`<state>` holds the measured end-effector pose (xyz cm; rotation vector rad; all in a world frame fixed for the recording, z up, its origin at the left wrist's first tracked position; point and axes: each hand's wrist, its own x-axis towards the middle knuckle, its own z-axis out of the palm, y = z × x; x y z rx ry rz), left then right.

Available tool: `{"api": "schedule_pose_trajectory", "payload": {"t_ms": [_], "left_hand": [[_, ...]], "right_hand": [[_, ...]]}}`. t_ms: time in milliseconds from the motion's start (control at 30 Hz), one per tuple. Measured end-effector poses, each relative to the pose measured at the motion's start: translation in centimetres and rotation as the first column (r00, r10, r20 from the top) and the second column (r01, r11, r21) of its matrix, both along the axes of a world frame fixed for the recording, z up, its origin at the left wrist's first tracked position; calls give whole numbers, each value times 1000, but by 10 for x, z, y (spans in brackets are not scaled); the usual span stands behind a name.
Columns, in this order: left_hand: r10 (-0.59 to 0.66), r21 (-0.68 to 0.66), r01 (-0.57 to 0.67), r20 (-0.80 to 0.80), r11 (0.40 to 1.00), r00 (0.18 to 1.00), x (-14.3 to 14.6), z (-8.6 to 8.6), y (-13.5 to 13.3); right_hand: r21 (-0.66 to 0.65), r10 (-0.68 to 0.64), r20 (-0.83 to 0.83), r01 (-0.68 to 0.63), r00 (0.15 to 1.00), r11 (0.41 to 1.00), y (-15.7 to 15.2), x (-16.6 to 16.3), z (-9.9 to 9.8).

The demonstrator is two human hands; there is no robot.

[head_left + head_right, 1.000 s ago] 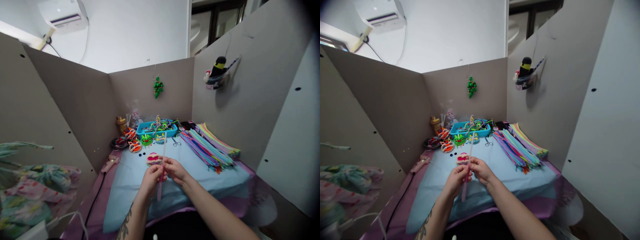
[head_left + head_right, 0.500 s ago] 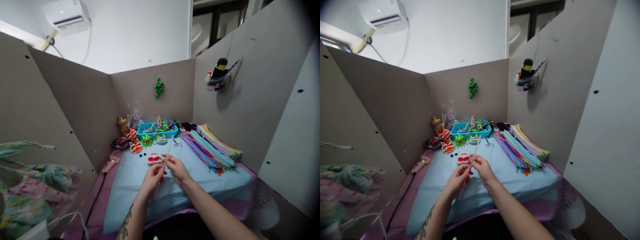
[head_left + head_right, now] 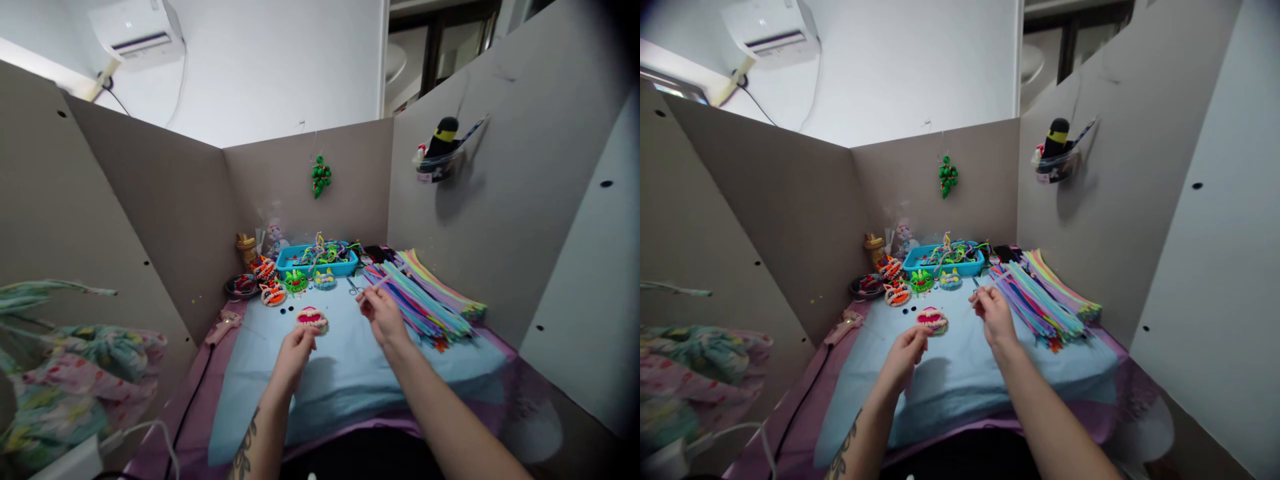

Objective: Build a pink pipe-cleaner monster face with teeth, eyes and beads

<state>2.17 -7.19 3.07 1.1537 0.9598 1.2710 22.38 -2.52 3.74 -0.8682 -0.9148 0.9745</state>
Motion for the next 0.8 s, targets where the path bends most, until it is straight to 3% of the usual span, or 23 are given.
{"api": "schedule_pose_trajectory", "payload": {"t_ms": [33,100,133,233,300,367,433,467,533,600,633,700,800], "left_hand": [[22,-7,-22,59,1000,998,-4,0,3],[48,-32,-42,222,999,974,-10,3,8],[45,-58,-27,335,998,941,-13,5,10],[65,-163,68,691,984,720,-15,11,15],[108,-201,76,765,977,635,-13,12,17],[155,-227,40,771,973,618,-9,10,18],[202,-251,-3,772,968,603,-6,8,20],[228,-262,-29,773,965,592,-5,6,21],[275,-276,-87,776,957,568,-2,5,23],[307,-280,-135,774,950,553,0,5,22],[316,-279,-152,772,948,552,1,5,21],[319,-274,-166,767,947,557,1,5,19],[291,-230,-179,718,957,632,-1,1,15]], "right_hand": [[-30,11,184,-6,983,1000,7,10,2],[-97,38,566,21,824,995,23,27,1],[-118,44,639,41,768,992,31,34,-1],[-142,16,733,131,680,981,48,47,-10],[-119,-49,766,216,641,969,49,46,-16],[-57,-135,778,282,614,958,41,36,-19],[25,-188,750,256,634,966,24,15,-20],[36,-139,708,161,692,986,13,2,-21],[-2,137,562,-164,816,986,-7,-27,-22],[26,345,440,-396,829,918,-23,-53,-24],[29,395,391,-441,831,897,-28,-62,-25],[-39,456,307,-467,836,883,-30,-71,-28],[-61,370,276,-368,887,928,-24,-64,-29]]}}
